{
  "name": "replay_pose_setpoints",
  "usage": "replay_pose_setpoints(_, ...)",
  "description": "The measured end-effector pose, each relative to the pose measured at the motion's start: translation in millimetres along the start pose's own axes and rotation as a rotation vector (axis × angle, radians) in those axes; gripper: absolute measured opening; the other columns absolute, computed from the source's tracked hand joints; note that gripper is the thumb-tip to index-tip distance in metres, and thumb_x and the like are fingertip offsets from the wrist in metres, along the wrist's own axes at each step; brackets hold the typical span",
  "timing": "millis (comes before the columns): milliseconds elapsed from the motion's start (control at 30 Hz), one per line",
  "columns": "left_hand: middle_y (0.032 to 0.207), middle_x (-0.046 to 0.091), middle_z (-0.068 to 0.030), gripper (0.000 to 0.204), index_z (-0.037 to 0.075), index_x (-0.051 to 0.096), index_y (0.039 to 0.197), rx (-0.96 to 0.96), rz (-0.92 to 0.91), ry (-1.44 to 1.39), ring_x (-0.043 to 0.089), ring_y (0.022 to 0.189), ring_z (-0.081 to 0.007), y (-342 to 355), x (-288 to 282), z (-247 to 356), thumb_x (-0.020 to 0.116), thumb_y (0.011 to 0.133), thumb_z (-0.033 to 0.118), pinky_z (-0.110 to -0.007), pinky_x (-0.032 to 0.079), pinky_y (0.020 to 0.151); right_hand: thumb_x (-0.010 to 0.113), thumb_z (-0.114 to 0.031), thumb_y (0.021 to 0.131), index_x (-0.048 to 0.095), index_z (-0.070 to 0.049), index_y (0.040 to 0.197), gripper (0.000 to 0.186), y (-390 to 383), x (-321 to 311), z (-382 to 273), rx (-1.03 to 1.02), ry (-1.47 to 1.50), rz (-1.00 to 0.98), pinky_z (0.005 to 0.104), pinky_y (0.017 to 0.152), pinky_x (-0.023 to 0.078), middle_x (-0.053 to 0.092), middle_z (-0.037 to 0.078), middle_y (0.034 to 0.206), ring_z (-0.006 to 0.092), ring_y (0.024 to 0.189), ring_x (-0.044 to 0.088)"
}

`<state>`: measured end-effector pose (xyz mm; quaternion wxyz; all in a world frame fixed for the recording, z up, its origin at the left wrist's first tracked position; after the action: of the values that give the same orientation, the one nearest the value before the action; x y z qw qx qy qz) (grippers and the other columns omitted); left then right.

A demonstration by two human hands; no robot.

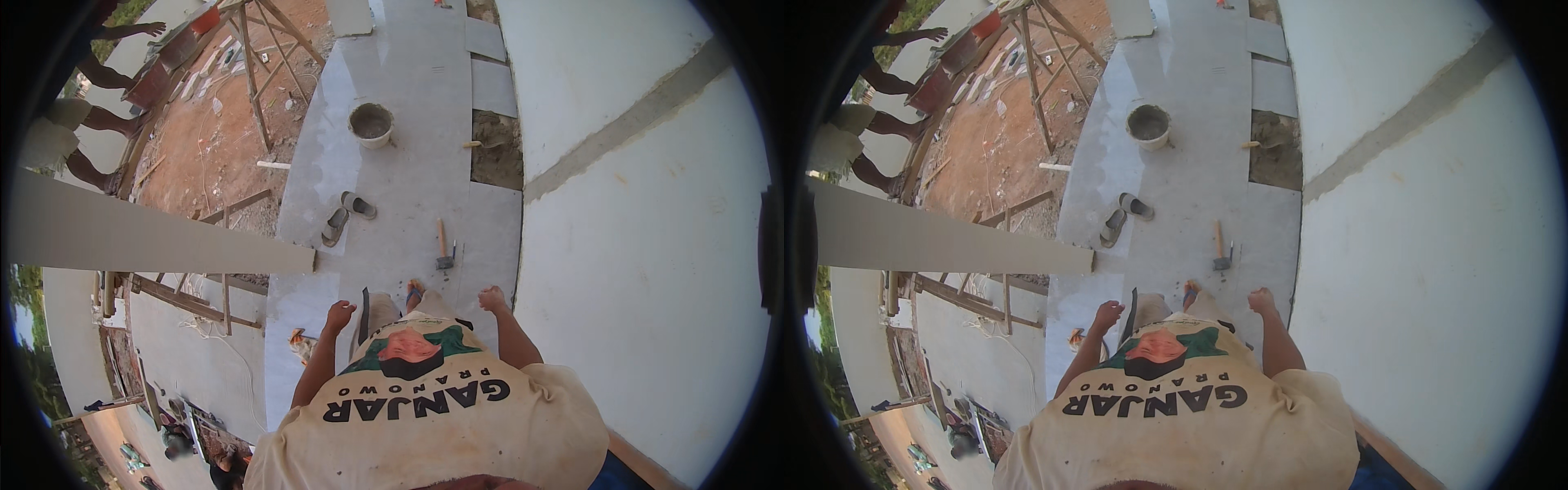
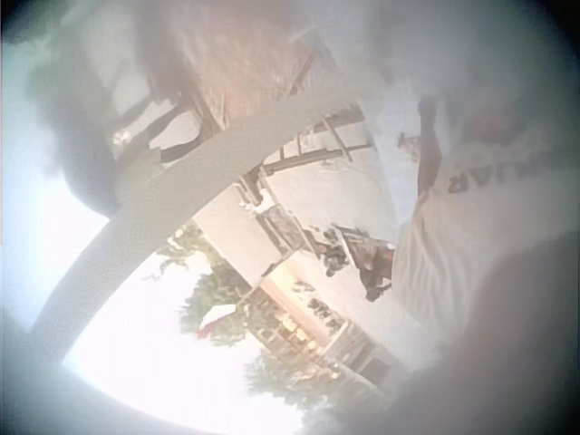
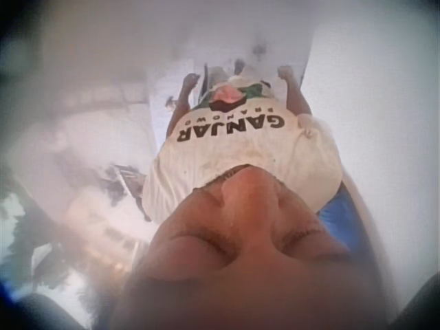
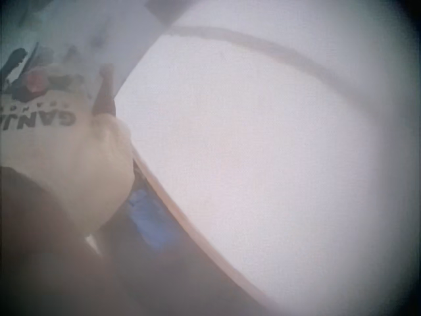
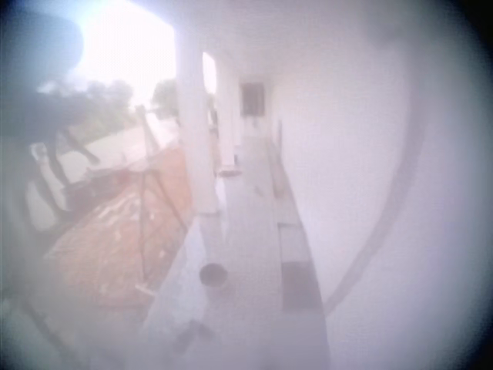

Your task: The person walks to a construction area and begins laying floor tiles. They spread cement on the floor using a trowel, apply adhesive to the back of a tile, and place the tile onto the prepared surface.

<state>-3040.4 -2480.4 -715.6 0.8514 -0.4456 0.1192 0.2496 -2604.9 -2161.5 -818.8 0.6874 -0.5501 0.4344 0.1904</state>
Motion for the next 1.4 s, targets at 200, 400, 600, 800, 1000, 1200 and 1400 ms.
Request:
replay_pose_setpoints(200,0.102,0.069,-0.0073,0.039,0.001,0.066,0.118,0.094,-0.317,-0.314,0.064,0.091,-0.0155,21.8,-25.1,241.7,0.061,0.095,0.032,-0.029,0.05,0.081,0.059,-0.018,0.086,0.066,0.001,0.1,0.025,71.1,-148.8,76.5,0.551,1.422,0.381,0.0287,0.051,0.052,0.066,0.007,0.074,0.0156,0.06,0.064)
replay_pose_setpoints(400,0.101,0.069,-0.0133,0.046,-0.006,0.07,0.107,0.719,-0.709,-0.466,0.064,0.094,-0.019,-46.5,-104.9,543.7,0.055,0.1,0.037,-0.034,0.049,0.086,0.061,-0.02,0.082,0.07,-0.004,0.092,0.021,106.0,-159.2,95.7,0.831,1.542,0.338,0.034,0.059,0.056,0.069,0.011,0.072,0.02,0.062,0.068)
replay_pose_setpoints(600,0.094,0.062,-0.026,0.054,-0.013,0.066,0.093,1.308,-1.095,-0.936,0.061,0.072,-0.0242,-158.4,-187.7,687.4,0.047,0.101,0.036,-0.037,0.051,0.069,0.063,-0.02,0.083,0.068,-0.007,0.085,0.015,144.4,-169.6,70.6,0.859,1.494,0.196,0.0344,0.056,0.054,0.067,0.009,0.071,0.0194,0.06,0.066)
replay_pose_setpoints(800,0.059,0.055,-0.0179,0.013,-0.003,0.057,0.104,1.253,-0.483,-1.565,0.048,0.043,-0.0196,-172.1,-190.0,767.4,0.053,0.096,0.007,-0.032,0.046,0.043,0.064,-0.019,0.086,0.065,-0.008,0.085,0.011,147.8,-176.0,78.6,1.074,1.65,0.23,0.031,0.048,0.051,0.065,0.005,0.071,0.0159,0.056,0.063)
replay_pose_setpoints(1000,0.064,0.06,-0.0201,0.045,-0.006,0.066,0.072,1.181,-0.785,-1.619,0.049,0.044,-0.0238,-105.7,-165.4,821.1,0.046,0.101,0.022,-0.033,0.044,0.044,0.063,-0.018,0.087,0.066,-0.008,0.089,0.011,200.0,-195.1,115.8,1.101,1.636,0.181,0.0297,0.045,0.049,0.064,0.003,0.066,0.0143,0.054,0.063)
replay_pose_setpoints(1200,0.066,0.06,-0.019,0.055,-0.006,0.066,0.067,1.344,-1.1,-1.247,0.052,0.048,-0.0246,-20.5,-176.4,901.1,0.044,0.102,0.031,-0.034,0.046,0.048,0.061,-0.016,0.088,0.066,-0.009,0.084,0.009,232.7,-170.0,200.8,1.12,1.698,0.273,0.0291,0.044,0.048,0.064,0.003,0.066,0.0132,0.053,0.062)
replay_pose_setpoints(1400,0.077,0.065,-0.0171,0.052,-0.004,0.068,0.076,1.347,-1.121,-0.422,0.057,0.066,-0.0236,132.5,-133.8,961.9,0.041,0.102,0.032,-0.038,0.047,0.066,0.056,-0.021,0.083,0.072,-0.007,0.084,0.021,308.4,-251.5,301.7,1.058,1.451,0.403,0.0363,0.065,0.057,0.07,0.011,0.072,0.0252,0.063,0.069)
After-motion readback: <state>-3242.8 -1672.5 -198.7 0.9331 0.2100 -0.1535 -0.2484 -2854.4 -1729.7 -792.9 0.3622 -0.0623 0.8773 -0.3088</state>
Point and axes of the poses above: each hand's wrist, its own y-axis towards the middle knuckle, its own x-axis out of the palm, z = x × y, the point moved 2 cm from there along y, towards the middle knuckle
